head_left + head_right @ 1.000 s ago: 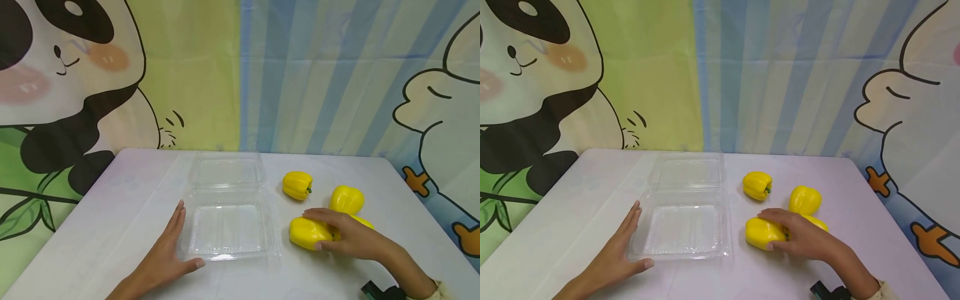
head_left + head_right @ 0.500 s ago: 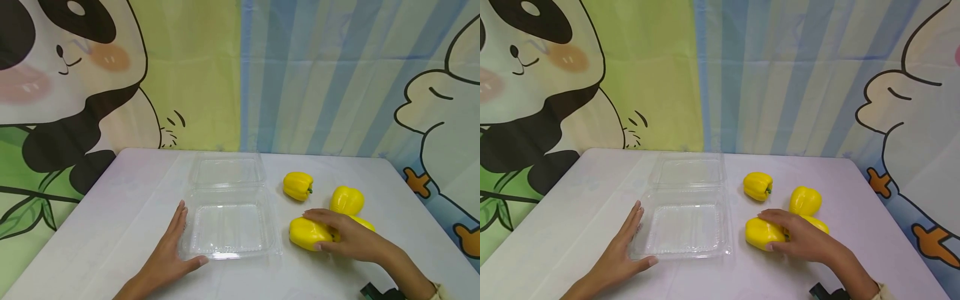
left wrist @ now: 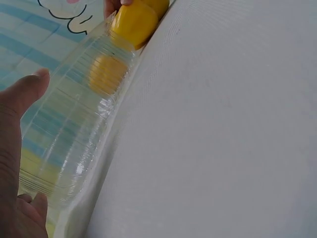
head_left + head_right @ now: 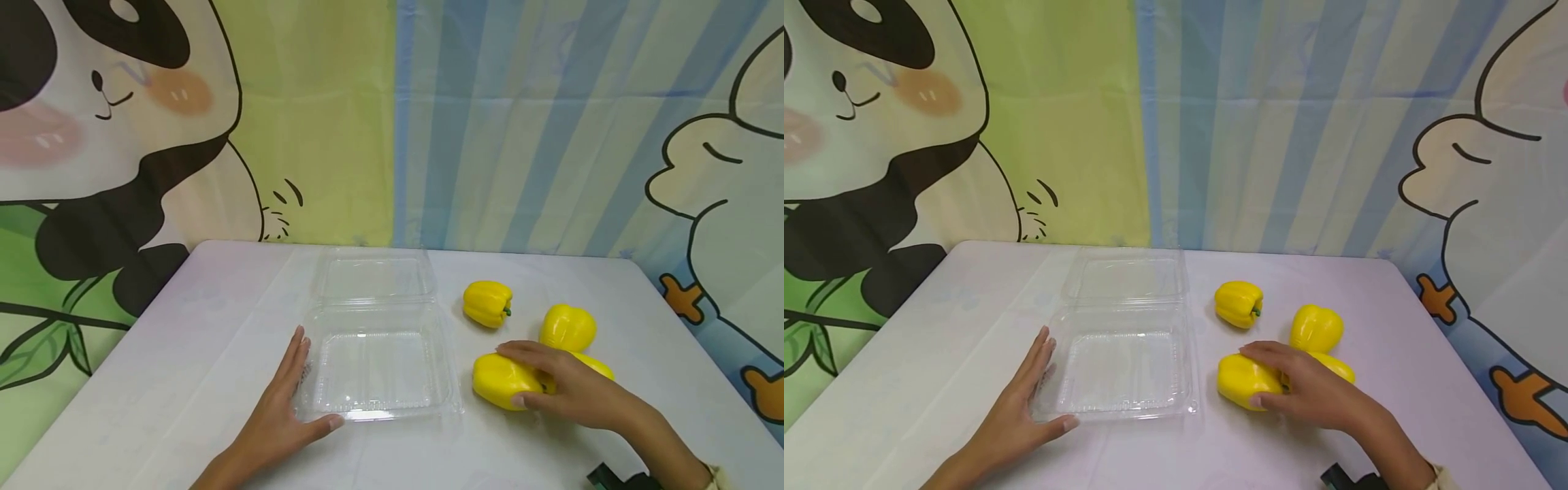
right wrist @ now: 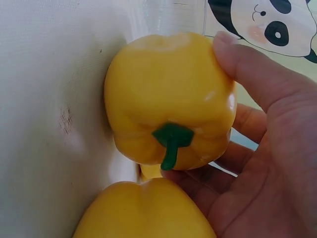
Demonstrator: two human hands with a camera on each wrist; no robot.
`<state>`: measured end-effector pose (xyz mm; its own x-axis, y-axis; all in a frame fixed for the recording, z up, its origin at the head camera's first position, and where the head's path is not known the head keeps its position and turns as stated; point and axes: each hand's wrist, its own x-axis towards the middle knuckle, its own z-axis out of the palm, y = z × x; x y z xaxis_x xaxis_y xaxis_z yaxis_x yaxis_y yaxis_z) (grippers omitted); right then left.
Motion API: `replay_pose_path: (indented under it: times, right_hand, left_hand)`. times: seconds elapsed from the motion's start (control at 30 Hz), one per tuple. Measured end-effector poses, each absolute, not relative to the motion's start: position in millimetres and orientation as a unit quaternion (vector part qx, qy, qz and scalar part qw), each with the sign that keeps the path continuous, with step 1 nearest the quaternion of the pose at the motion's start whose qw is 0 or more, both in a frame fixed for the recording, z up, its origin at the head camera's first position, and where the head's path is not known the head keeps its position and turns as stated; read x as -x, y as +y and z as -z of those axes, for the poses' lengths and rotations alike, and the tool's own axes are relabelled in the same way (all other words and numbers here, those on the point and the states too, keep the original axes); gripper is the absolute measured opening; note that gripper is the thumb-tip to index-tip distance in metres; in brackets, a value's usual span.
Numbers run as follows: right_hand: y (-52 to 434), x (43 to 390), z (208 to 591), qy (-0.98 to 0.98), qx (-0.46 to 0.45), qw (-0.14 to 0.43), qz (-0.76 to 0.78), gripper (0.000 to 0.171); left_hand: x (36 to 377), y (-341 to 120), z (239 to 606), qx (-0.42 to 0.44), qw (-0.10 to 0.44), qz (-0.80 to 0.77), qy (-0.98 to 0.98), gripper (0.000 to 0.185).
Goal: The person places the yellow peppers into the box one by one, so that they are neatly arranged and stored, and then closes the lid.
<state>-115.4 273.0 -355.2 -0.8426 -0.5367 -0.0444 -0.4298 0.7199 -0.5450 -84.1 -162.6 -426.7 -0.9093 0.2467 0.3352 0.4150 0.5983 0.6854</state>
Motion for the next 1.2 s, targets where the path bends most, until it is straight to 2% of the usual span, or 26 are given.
replay_pose_path:
  times: [0.63, 1.2]
  right_hand:
    - [266.0, 117.5, 352.8, 0.926, 0.244, 0.055, 0.282, 0.064]
    - [256.2, 116.0, 336.3, 0.916, 0.266, -0.001, 0.3, 0.059]
  left_hand:
    - [84.3, -163.6, 426.0, 0.182, 0.096, 0.408, -0.889, 0.12]
    - [83.1, -161.0, 423.5, 0.162, 0.083, 0.402, -0.898, 0.122]
